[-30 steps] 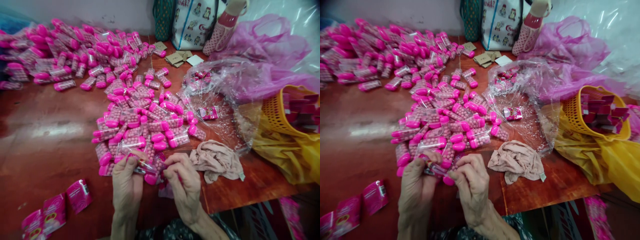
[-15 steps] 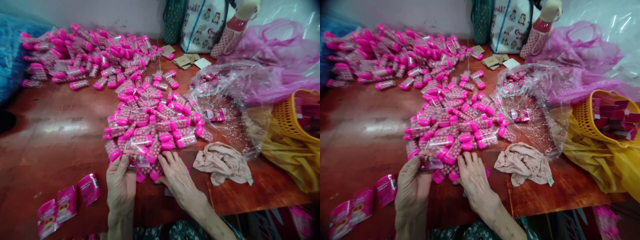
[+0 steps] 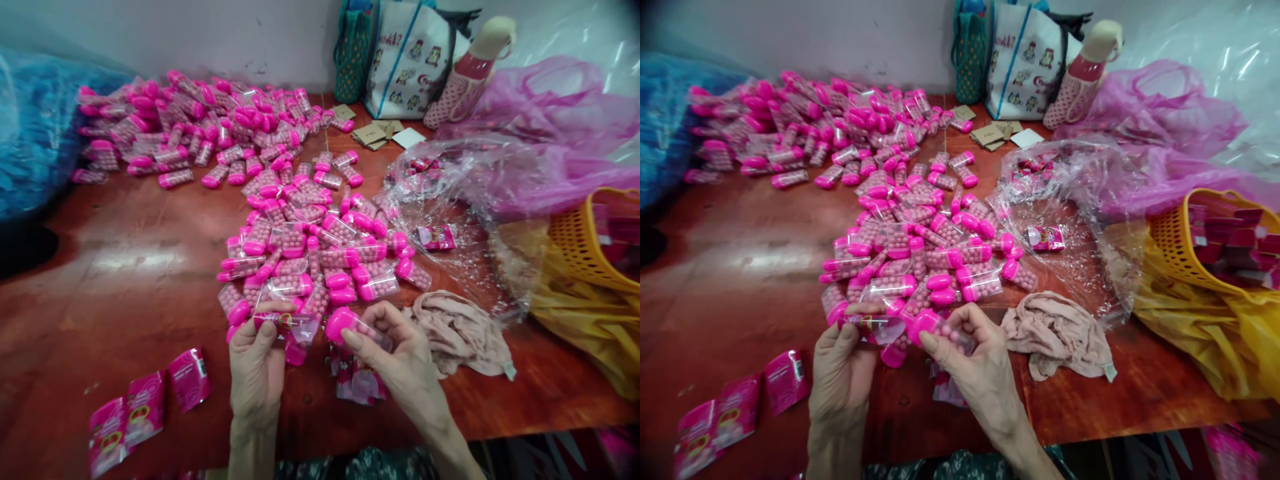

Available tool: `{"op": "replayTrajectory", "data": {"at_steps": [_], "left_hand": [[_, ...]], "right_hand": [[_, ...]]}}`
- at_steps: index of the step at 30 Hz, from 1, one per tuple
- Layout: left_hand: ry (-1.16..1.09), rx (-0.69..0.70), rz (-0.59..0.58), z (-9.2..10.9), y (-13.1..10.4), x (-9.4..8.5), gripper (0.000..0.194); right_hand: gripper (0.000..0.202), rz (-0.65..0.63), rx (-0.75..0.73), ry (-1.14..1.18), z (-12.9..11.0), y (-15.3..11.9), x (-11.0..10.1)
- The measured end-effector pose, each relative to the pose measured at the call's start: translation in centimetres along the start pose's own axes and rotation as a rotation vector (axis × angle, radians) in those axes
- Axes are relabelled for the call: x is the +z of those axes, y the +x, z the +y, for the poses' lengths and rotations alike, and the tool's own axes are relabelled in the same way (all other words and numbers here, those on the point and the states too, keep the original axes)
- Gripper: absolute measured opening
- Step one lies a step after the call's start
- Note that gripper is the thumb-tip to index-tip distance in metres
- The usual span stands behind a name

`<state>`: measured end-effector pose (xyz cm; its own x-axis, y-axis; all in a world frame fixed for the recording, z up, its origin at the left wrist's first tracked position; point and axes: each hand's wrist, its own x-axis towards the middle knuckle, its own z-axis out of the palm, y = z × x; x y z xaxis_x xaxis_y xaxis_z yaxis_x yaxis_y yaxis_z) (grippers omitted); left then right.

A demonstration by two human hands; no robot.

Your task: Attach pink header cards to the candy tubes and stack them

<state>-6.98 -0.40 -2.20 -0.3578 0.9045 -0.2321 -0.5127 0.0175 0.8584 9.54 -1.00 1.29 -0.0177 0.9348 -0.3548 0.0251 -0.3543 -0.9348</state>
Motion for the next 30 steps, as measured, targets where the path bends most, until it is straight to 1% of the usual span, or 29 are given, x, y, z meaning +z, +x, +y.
{"op": "replayTrajectory", "data": {"at_steps": [3, 5, 7, 9, 11, 15, 16, 20, 23, 25, 27, 30], "left_hand": [[0.041, 0.013, -0.050, -0.1, -0.3, 0.4, 0.021], [0.085, 0.049, -0.085, -0.2, -0.4, 0.6, 0.020], [0.131, 0.102, -0.128, -0.3, -0.5, 0.7, 0.016], [0.160, 0.128, -0.172, -0.4, -0.5, 0.8, 0.014], [0.157, 0.104, -0.206, -0.5, -0.4, 0.8, 0.013], [0.106, 0.020, -0.251, -0.8, -0.3, 0.8, 0.015], [0.096, -0.002, -0.256, -0.9, -0.2, 0.9, 0.017], [0.069, -0.046, -0.200, -1.3, -0.1, 1.2, 0.020], [0.072, -0.057, -0.146, -1.5, 0.0, 1.5, 0.021], [0.085, -0.064, -0.134, -1.6, -0.1, 1.5, 0.021], [0.103, -0.063, -0.167, -1.5, -0.1, 1.4, 0.017], [0.129, -0.065, -0.286, -1.3, 0.0, 1.1, 0.015]], "right_hand": [[0.028, -0.020, 0.044, 0.058, 0.2, -0.1, 0.5], [0.027, -0.032, 0.069, 0.095, 0.4, -0.1, 0.6], [0.027, -0.086, 0.118, 0.160, 0.6, 0.1, 0.5], [0.027, -0.169, 0.173, 0.215, 0.7, 0.2, 0.1], [0.027, -0.226, 0.192, 0.234, 0.6, 0.4, -0.3], [0.022, -0.273, 0.197, 0.261, 0.7, 0.8, -0.7], [0.023, -0.295, 0.200, 0.264, 0.7, 0.8, -0.8], [0.033, -0.340, 0.177, 0.235, 1.1, 0.9, -0.9], [0.034, -0.341, 0.182, 0.232, 1.4, 1.1, -1.1], [0.032, -0.349, 0.179, 0.206, 1.5, 1.2, -1.3], [0.030, -0.373, 0.172, 0.174, 1.5, 1.4, -1.5], [0.034, -0.409, 0.171, 0.150, 1.5, 1.7, -1.7]]}}
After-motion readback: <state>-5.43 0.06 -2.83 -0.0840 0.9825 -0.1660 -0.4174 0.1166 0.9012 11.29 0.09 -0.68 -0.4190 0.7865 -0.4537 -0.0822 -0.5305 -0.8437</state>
